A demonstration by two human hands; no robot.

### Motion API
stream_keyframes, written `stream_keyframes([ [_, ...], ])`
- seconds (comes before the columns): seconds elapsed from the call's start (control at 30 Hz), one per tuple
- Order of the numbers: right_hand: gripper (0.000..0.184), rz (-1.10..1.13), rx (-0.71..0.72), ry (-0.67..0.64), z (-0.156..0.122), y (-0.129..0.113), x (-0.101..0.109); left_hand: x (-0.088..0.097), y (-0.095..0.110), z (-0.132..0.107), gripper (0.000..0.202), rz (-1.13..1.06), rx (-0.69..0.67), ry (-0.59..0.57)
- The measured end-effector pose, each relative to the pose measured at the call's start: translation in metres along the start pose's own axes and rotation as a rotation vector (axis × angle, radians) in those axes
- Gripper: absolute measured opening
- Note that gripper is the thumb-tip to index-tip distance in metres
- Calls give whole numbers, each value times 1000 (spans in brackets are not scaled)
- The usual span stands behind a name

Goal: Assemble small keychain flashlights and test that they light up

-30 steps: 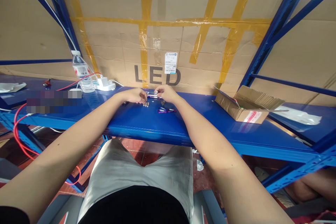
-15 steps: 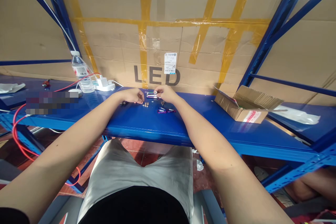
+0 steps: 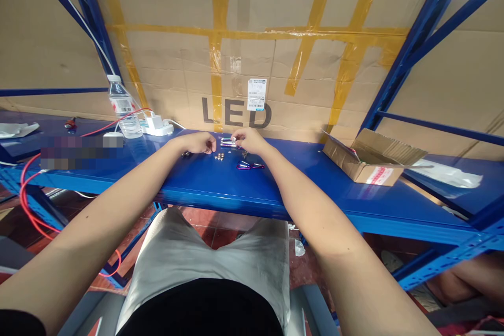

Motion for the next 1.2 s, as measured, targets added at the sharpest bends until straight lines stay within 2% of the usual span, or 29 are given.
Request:
stream_keyframes([
  [0.13,21,2,1,-6,-1,-1,-1,-1,-2,1,40,-5,9,-3],
  [0.27,21,-6,-10,-4,-1,-1,-1,0,-2,0,33,-45,19,3],
  [0.43,21,6,-39,1,-1,1,-1,3,4,-1,28,-127,-10,32],
  [0.8,19,50,-46,-17,-2,1,-2,4,4,0,32,-179,-69,-4],
  [1.07,18,22,-45,-24,-3,-2,-2,6,0,-2,29,-28,-29,0],
  [1.2,19,1,-56,-19,-4,-4,-2,9,7,-8,27,32,-13,40],
])
Point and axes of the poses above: each hand's wrist, its own z-axis towards the middle knuckle, its own x-axis out of the back of the hand, y = z × x, the point moved 9 cm from there along z, towards the middle knuckle, and after that the axes turned 8 degrees about y, right-handed, at the moved point
